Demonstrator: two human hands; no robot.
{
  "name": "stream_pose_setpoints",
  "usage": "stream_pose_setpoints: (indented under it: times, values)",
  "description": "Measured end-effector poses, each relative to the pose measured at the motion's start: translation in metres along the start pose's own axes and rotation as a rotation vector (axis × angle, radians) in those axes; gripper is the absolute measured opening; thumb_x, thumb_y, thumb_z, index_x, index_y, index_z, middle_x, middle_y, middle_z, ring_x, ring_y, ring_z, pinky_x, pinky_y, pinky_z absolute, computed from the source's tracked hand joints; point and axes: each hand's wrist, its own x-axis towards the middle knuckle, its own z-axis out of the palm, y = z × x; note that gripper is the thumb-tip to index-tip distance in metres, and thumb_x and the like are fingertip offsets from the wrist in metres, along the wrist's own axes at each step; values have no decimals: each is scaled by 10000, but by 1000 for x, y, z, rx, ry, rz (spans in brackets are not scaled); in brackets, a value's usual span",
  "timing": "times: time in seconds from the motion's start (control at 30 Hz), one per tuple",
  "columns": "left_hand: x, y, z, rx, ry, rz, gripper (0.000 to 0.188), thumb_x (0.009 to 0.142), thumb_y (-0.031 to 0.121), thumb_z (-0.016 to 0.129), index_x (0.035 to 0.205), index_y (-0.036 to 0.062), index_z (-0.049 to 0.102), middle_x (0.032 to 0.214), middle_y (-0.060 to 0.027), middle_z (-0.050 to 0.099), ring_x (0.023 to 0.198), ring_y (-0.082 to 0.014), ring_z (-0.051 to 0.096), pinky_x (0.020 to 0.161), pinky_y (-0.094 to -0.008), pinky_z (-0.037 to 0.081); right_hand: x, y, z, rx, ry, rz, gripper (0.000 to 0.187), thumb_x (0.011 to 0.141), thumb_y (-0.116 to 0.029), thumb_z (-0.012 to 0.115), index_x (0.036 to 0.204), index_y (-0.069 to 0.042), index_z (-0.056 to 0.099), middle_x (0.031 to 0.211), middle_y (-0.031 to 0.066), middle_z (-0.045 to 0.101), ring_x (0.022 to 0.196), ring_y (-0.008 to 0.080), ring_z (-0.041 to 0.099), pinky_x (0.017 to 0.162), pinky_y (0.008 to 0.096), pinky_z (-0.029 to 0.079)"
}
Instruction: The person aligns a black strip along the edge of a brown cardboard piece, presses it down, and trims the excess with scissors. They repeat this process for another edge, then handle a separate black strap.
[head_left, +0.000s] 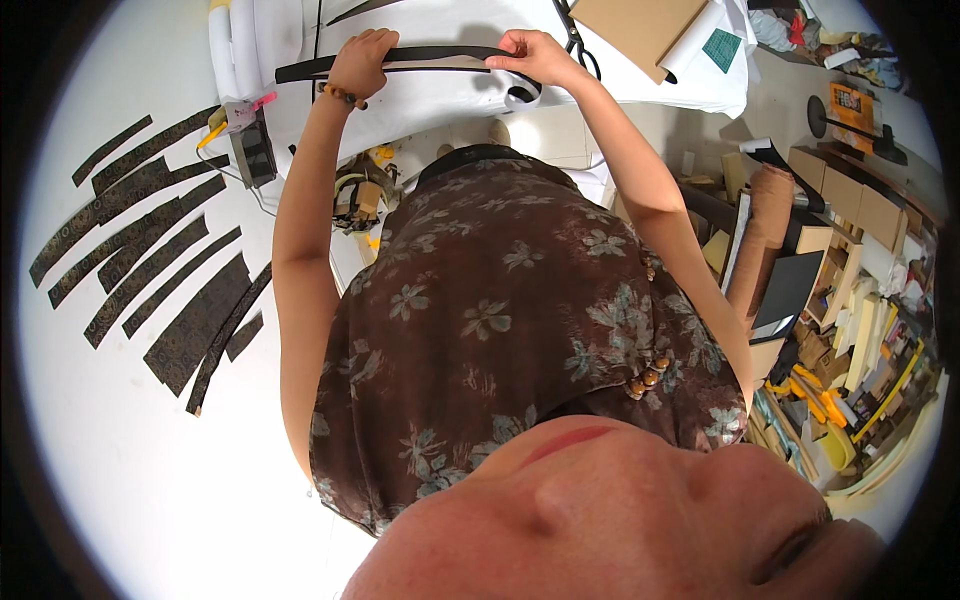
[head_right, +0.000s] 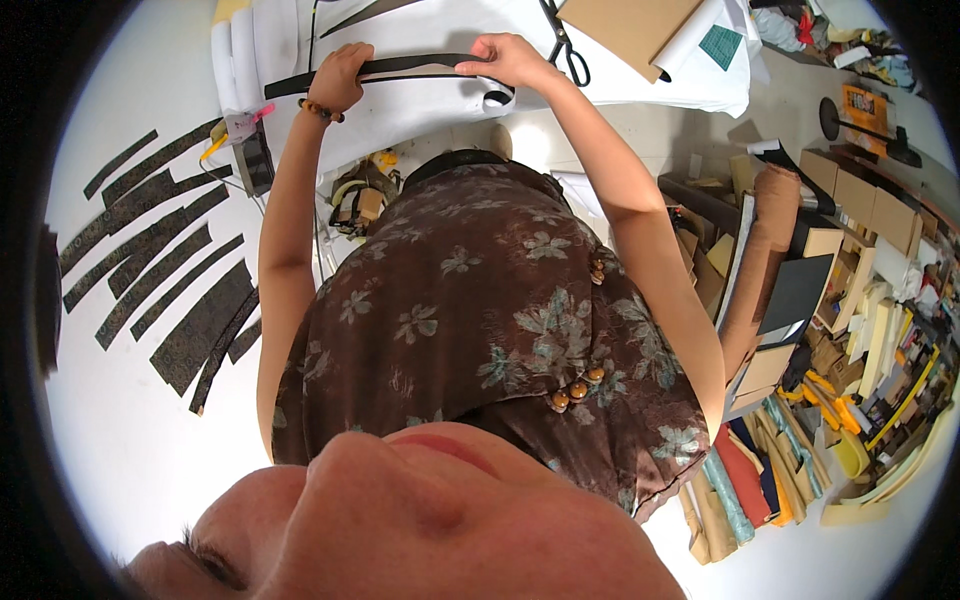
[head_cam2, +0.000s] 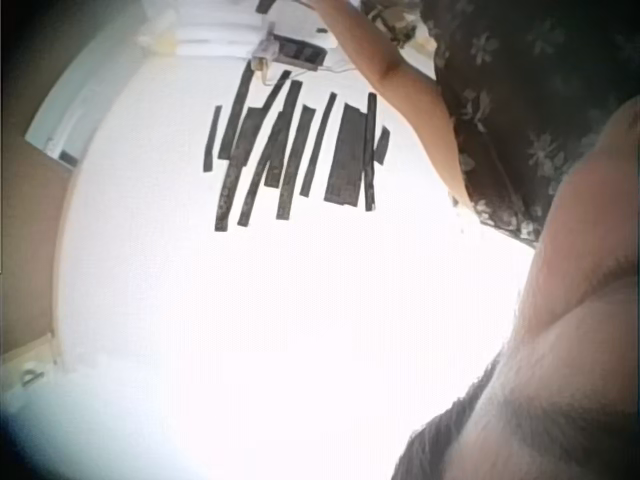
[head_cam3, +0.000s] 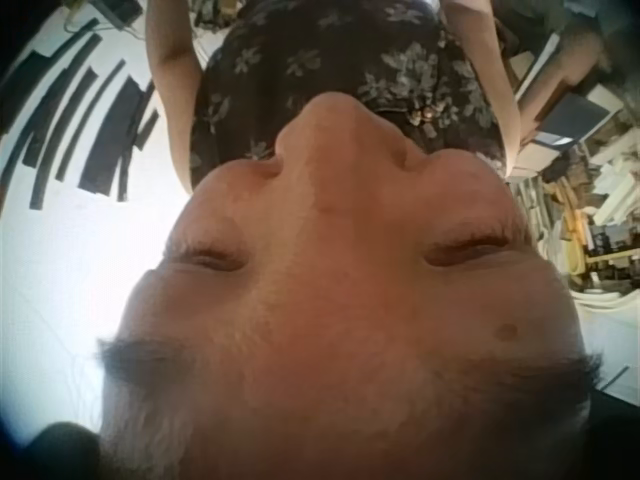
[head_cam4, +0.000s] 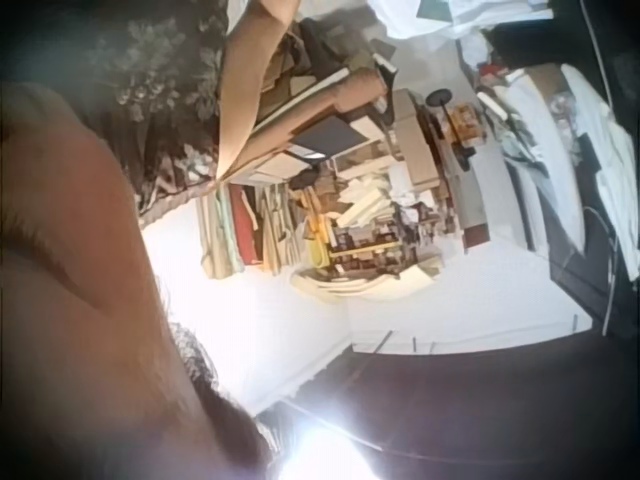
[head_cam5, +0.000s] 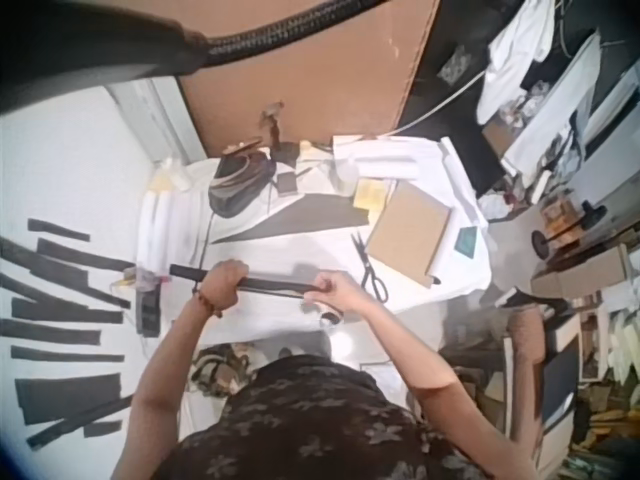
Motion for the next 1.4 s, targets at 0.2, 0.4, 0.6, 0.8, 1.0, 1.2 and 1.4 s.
stream_pose_setpoints:
  times: [0.2,0.4,0.6,0.8,1.0,1.2,1.4]
  values:
    - [0,0,1,14,-4,4,335,654,-96,553,945,64,509,892,-82,595,919,-325,575,786,-436,467,-2,6,0,426,-196,-33,359,865,-397,723,851,-48,642,676,-22,604,601,75,510,567,248,413]
    - [5,2,3,-1,-27,-20,339,650,-97,560,942,70,519,915,-71,605,938,-316,581,798,-432,465,-7,-13,-15,264,-191,139,329,897,-409,680,900,-80,704,727,-41,624,603,62,450,581,227,380]
    - [-2,5,-6,70,-96,-98,342,663,-86,566,953,95,537,935,-44,617,951,-293,589,826,-424,463,-9,-12,-12,318,-158,157,291,911,-383,668,924,-99,728,805,-38,665,652,51,462,589,221,386]
    - [0,2,-2,93,-100,-92,346,670,-63,570,978,96,555,951,-41,620,957,-291,591,853,-428,454,-8,2,-6,408,-95,125,282,917,-346,666,977,-72,702,818,-6,675,575,76,449,587,237,433]
    - [-1,5,-4,75,-104,-136,354,669,-64,569,984,99,561,971,-40,626,971,-287,589,868,-430,448,-13,1,-2,425,-60,106,279,902,-330,688,972,-61,703,823,0,678,583,71,455,563,230,425]
    - [-2,3,-3,77,-127,-144,347,666,-68,565,971,97,554,972,-35,626,981,-287,586,874,-437,439,-11,3,0,408,-67,109,256,906,-316,686,958,-67,714,794,-5,681,565,65,447,536,227,409]
    - [1,7,-4,73,-98,-137,332,665,-71,568,951,96,546,947,-33,620,968,-284,585,860,-430,439,-6,15,6,474,-69,35,219,917,-293,672,915,-77,708,733,-34,640,550,49,411,518,225,368]
